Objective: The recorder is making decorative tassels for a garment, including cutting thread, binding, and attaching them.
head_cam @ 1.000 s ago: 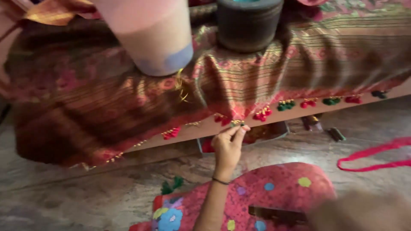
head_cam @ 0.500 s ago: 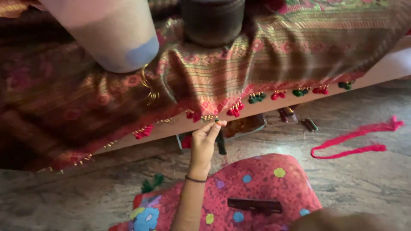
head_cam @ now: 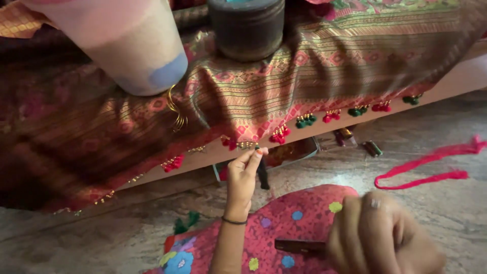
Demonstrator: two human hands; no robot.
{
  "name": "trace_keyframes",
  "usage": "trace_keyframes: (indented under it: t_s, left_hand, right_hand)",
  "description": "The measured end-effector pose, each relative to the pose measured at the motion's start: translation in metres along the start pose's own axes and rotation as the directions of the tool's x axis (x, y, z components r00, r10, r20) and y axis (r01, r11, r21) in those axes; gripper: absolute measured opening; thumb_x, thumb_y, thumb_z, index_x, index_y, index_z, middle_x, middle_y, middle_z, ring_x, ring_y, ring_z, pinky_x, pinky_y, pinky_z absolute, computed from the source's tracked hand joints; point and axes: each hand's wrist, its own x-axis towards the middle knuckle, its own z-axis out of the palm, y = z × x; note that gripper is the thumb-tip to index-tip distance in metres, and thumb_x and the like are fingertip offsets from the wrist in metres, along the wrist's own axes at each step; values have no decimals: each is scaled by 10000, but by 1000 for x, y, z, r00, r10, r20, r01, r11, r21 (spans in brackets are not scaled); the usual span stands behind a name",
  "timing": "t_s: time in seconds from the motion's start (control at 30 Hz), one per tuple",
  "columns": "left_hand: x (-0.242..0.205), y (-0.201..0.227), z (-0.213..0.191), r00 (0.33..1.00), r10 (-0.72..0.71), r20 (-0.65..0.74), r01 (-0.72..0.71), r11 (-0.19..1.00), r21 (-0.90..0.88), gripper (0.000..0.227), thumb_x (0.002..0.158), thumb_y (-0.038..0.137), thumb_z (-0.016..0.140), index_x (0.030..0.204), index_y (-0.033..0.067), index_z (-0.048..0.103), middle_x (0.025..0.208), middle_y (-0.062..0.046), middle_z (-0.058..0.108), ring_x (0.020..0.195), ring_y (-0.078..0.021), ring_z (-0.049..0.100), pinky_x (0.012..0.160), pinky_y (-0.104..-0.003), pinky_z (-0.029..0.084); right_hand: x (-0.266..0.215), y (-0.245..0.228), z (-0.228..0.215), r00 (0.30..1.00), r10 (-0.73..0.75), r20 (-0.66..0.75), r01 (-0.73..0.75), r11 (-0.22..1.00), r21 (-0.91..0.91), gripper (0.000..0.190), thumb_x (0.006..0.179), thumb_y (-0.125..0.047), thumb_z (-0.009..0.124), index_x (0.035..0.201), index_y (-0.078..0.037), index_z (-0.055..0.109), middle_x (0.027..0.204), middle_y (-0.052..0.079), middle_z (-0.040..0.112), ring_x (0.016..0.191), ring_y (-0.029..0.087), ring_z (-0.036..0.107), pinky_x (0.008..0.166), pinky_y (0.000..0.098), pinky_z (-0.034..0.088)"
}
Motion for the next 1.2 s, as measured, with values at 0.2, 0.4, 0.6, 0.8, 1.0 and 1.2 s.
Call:
trace_keyframes:
  t_s: [0.2,0.4,0.6,0.8,1.0,1.2]
  left_hand:
    - [-2,-1,-3,998,59,-10,-59,998,9,290,1007,223,650,1101,-26,767,1075,-79,791,1015,-108,693,962,-262,515]
    - [-1,5,-4,993,109,-42,-100,979,179,298,997,232,656,1032,-40,773,1035,-73,808,990,-111,722,923,-268,539]
    - [-5,12,1,989,139,-44,-129,976,176,279,1002,227,654,1063,-17,775,1016,-84,811,954,-117,708,895,-274,532]
    - [-8,32,1,953,294,-69,-225,845,485,251,973,231,679,978,6,791,951,-82,798,894,-137,751,841,-282,557]
    - [-6,32,-2,985,172,-21,-164,966,198,243,977,196,679,1001,-23,780,984,-81,812,928,-118,732,858,-269,554]
    - [4,19,-17,996,-5,85,10,998,-54,218,968,121,682,1049,-47,795,967,-53,777,886,-76,670,826,-232,515]
  right_hand:
    - [-24,-17,-29,947,-111,-300,126,992,30,118,966,-63,703,985,51,730,779,128,736,667,207,636,530,349,470]
    - [-15,-54,16,822,-288,-491,-35,835,-549,146,960,-160,739,1018,-38,684,816,102,701,693,173,614,604,325,480]
    - [-54,-65,34,828,-194,-526,-219,752,-622,143,956,-158,755,976,-33,687,813,87,676,703,167,598,613,318,472]
    - [-41,-55,68,829,-101,-549,-371,634,-678,151,951,-155,770,935,-29,690,811,71,651,714,162,582,622,311,463]
    - [25,-6,-11,825,0,-565,-489,500,-714,168,947,-153,786,893,-24,692,808,56,626,724,156,567,630,304,455]
    - [53,61,-125,692,14,-721,-519,704,-484,107,957,-91,661,980,3,707,854,64,738,761,114,657,699,285,537]
